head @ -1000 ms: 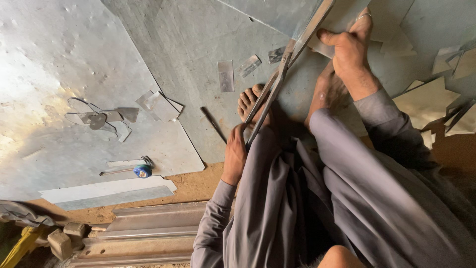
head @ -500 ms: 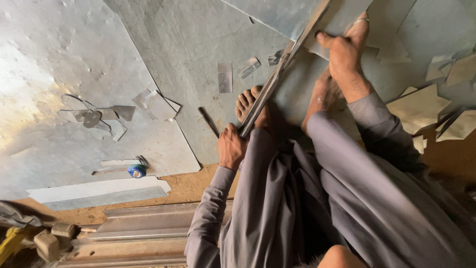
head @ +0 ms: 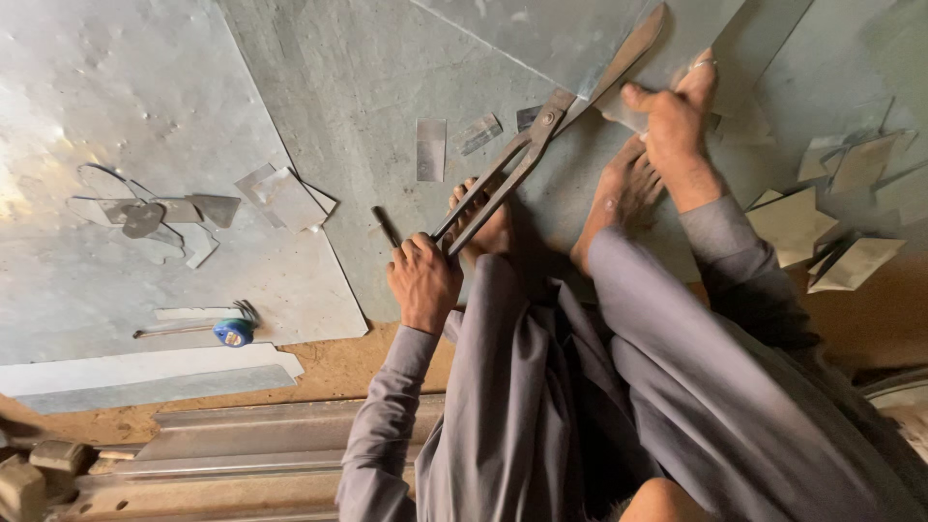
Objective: The person sits on the floor and uses large shears to cut a metal sheet into smaller rectangular pieces. The person repeatedly positions the sheet, cuts along straight lines, and separates the cut pieces, which accumulate on the floor.
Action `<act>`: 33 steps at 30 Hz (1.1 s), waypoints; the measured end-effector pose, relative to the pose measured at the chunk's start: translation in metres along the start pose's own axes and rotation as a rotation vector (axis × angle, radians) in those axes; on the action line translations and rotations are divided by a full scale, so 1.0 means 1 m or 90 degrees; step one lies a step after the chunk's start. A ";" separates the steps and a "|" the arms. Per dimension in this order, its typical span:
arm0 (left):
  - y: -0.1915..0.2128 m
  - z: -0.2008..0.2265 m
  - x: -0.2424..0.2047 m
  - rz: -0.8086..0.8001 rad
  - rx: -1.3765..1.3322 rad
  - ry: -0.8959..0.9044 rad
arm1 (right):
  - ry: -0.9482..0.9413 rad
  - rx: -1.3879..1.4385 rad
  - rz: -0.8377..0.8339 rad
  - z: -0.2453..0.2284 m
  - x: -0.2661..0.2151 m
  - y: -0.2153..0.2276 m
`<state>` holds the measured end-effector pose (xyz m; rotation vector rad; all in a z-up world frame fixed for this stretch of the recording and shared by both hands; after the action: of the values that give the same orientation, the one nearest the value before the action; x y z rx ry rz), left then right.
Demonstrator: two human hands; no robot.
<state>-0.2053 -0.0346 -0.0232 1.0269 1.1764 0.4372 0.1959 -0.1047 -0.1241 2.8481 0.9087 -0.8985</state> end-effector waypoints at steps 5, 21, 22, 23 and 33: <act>0.007 0.016 -0.001 -0.142 -0.124 -0.069 | 0.061 0.046 -0.042 0.020 -0.015 -0.010; 0.025 0.021 0.013 -0.107 -0.103 -0.081 | 0.019 0.011 0.030 0.024 -0.023 0.001; 0.025 0.024 0.012 -0.112 -0.111 -0.105 | 0.050 -0.011 0.019 0.030 -0.027 0.002; 0.025 0.026 0.009 -0.121 -0.119 -0.124 | 0.075 -0.034 0.005 0.035 -0.029 0.001; 0.024 0.026 0.015 -0.114 -0.235 -0.139 | 0.012 -0.187 0.140 0.019 -0.046 -0.018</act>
<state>-0.1707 -0.0220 -0.0105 0.6269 0.9378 0.3730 0.1460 -0.1177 -0.1127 2.6395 0.6499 -0.6545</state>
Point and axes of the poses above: each hand's wrist, its own x-axis towards the middle knuckle, its own y-axis out of the back of the hand, z = x × y, the point moved 6 cm from there along x, towards the middle knuckle, and after that the axes turned 12 degrees about x, right-handed, at the moved point
